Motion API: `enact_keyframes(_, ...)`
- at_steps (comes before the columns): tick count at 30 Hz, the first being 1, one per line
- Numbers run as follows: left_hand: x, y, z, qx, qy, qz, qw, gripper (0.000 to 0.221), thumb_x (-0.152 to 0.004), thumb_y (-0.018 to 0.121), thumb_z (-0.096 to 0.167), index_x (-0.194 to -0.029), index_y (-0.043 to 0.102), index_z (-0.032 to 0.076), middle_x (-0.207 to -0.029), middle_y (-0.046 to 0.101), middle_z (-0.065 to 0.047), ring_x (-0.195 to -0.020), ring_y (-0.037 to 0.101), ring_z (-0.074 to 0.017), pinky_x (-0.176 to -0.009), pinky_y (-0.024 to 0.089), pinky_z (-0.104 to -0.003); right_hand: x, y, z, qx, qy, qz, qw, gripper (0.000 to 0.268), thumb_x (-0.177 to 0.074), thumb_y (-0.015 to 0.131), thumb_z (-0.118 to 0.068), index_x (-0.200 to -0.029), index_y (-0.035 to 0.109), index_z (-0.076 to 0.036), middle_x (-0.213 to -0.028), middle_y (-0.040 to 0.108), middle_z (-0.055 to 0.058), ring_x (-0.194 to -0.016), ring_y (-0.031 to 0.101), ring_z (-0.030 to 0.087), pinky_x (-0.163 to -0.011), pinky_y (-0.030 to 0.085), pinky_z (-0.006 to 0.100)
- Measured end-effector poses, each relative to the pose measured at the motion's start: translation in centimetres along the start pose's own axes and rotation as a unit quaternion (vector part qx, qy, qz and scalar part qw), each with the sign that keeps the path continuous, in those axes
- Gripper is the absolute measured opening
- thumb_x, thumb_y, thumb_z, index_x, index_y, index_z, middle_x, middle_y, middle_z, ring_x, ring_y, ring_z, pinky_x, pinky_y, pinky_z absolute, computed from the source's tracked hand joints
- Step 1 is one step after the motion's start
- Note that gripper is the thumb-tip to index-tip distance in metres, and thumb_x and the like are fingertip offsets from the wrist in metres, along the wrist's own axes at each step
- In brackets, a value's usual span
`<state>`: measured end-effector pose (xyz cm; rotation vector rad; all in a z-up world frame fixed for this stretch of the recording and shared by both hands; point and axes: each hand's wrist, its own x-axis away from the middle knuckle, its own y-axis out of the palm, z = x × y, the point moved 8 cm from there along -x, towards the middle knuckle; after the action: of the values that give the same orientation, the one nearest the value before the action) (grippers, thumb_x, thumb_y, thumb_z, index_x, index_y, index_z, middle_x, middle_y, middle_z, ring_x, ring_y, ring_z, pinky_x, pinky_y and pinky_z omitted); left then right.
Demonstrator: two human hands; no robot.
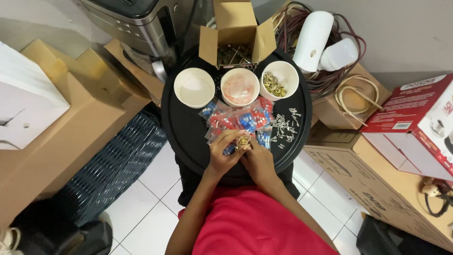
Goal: Sorting small electronic components and placing them into plastic bags or bowls on a low table.
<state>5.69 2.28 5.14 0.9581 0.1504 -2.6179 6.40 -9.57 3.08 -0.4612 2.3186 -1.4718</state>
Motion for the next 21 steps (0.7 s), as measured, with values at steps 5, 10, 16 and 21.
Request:
enact_keyframes(5,0.3,0.0,-0.2,-0.003,0.006,-0.005,1.000,0.029,-0.086,0.083,0.021,-0.106,0.078,0.000,-0.093,0.077,-0.011,-0.082,0.075,-0.0278,-0.076,0.060,-0.036,0.7,2.2,1.7,0.052,0.003,0.028,0.998,0.015,-0.090,0.068,-0.027,-0.091,0.070,-0.012,-0.089,0.066,0.004,-0.069,0.068,0.033,-0.061,0.055,0.044)
enact_keyframes(10,0.4,-0.1,-0.3,-0.007,0.000,-0.005,1.000,0.027,-0.087,0.083,0.020,-0.105,0.077,0.001,-0.094,0.077,-0.010,-0.082,0.075,-0.0276,-0.075,0.060,-0.037,1.9,5.0,4.4,-0.003,0.002,-0.014,1.000,0.018,-0.094,0.065,-0.032,-0.094,0.070,-0.015,-0.096,0.067,-0.001,-0.080,0.070,0.030,-0.063,0.056,0.039)
enact_keyframes(16,0.1,0.0,0.0,-0.009,0.006,-0.006,1.000,0.022,-0.087,0.082,0.015,-0.104,0.077,0.000,-0.093,0.077,-0.010,-0.082,0.075,-0.0280,-0.074,0.060,-0.037,1.8,4.4,5.7,-0.115,0.087,-0.108,0.984,0.024,-0.098,0.061,-0.035,-0.112,0.065,-0.017,-0.111,0.070,0.006,-0.102,0.069,0.037,-0.079,0.058,0.049)
enact_keyframes(21,0.9,0.2,-0.5,0.010,-0.008,-0.023,1.000,0.029,-0.085,0.083,0.017,-0.108,0.077,0.000,-0.098,0.077,-0.012,-0.087,0.075,-0.0308,-0.077,0.060,-0.040,0.6,-6.6,3.5,-0.360,0.078,0.154,0.917,0.003,-0.095,0.074,-0.010,-0.097,0.073,-0.008,-0.093,0.072,0.005,-0.057,0.062,0.014,-0.059,0.054,0.025)
